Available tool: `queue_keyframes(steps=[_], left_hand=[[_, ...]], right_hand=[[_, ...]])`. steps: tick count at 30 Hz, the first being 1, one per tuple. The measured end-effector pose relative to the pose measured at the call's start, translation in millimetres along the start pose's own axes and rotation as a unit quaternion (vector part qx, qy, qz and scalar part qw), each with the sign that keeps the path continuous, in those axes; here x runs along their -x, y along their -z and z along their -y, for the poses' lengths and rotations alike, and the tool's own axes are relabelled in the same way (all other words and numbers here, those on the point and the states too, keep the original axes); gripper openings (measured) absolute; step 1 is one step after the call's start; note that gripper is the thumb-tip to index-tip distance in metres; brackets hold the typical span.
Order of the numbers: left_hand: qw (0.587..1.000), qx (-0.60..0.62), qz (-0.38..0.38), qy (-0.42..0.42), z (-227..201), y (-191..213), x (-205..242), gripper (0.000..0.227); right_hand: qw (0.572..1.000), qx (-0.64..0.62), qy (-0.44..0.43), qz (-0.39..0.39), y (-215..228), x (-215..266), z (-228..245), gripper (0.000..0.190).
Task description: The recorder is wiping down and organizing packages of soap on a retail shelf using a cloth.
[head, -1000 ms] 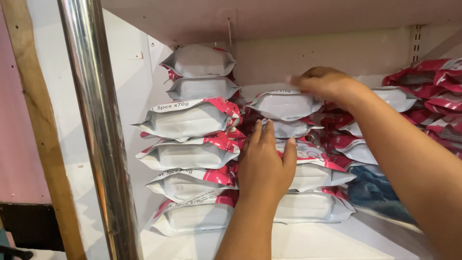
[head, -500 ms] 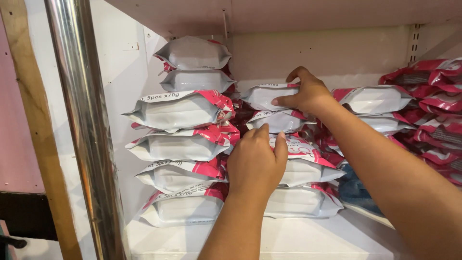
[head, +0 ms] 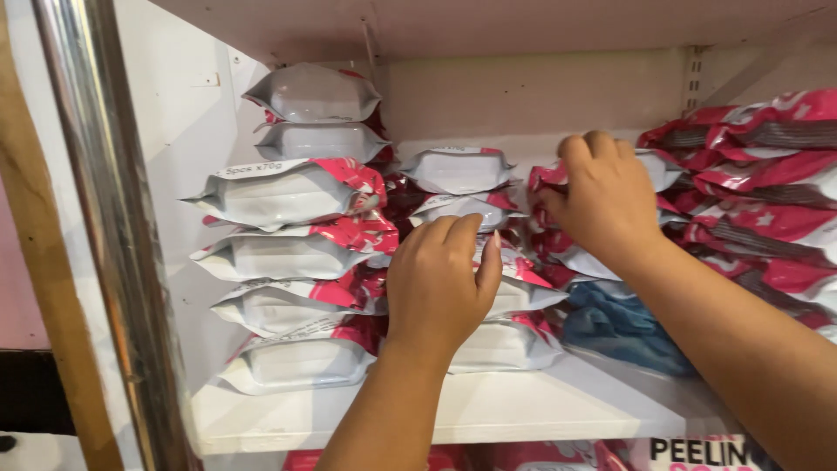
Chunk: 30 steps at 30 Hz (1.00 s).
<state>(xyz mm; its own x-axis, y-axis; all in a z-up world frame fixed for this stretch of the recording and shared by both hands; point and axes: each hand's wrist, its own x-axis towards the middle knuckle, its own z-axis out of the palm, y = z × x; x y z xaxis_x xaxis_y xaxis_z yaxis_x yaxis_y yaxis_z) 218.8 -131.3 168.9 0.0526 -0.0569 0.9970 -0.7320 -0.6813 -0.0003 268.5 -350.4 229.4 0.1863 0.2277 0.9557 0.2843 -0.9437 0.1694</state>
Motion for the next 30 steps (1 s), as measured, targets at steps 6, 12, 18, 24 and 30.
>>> queue_keyframes(steps=[6,12,18,24,30], left_hand=[[0.995,0.031,-0.02,-0.096,-49.7,-28.4,-9.2,0.02],[0.999,-0.012,0.048,-0.02,-82.8,-85.0,-25.8,0.033],[0.976,-0.139,0.157,0.054,-85.0,-125.8,-36.9,0.038],[0.971,-0.133,0.178,0.085,-75.2,-118.9,-37.2,0.068],[0.97,-0.122,0.197,0.079,-73.8,-118.3,-34.2,0.071]], right_hand=[[0.987,0.155,-0.028,0.018,16.7,14.5,-50.9,0.073],[0.999,0.043,-0.001,-0.03,-21.6,15.2,-85.1,0.091],[0.974,0.097,-0.172,0.112,-38.0,-8.3,-83.5,0.095],[0.95,0.097,-0.252,0.155,-20.0,-15.1,-71.7,0.093],[0.974,0.1,-0.176,0.103,-25.2,-6.6,-89.1,0.073]])
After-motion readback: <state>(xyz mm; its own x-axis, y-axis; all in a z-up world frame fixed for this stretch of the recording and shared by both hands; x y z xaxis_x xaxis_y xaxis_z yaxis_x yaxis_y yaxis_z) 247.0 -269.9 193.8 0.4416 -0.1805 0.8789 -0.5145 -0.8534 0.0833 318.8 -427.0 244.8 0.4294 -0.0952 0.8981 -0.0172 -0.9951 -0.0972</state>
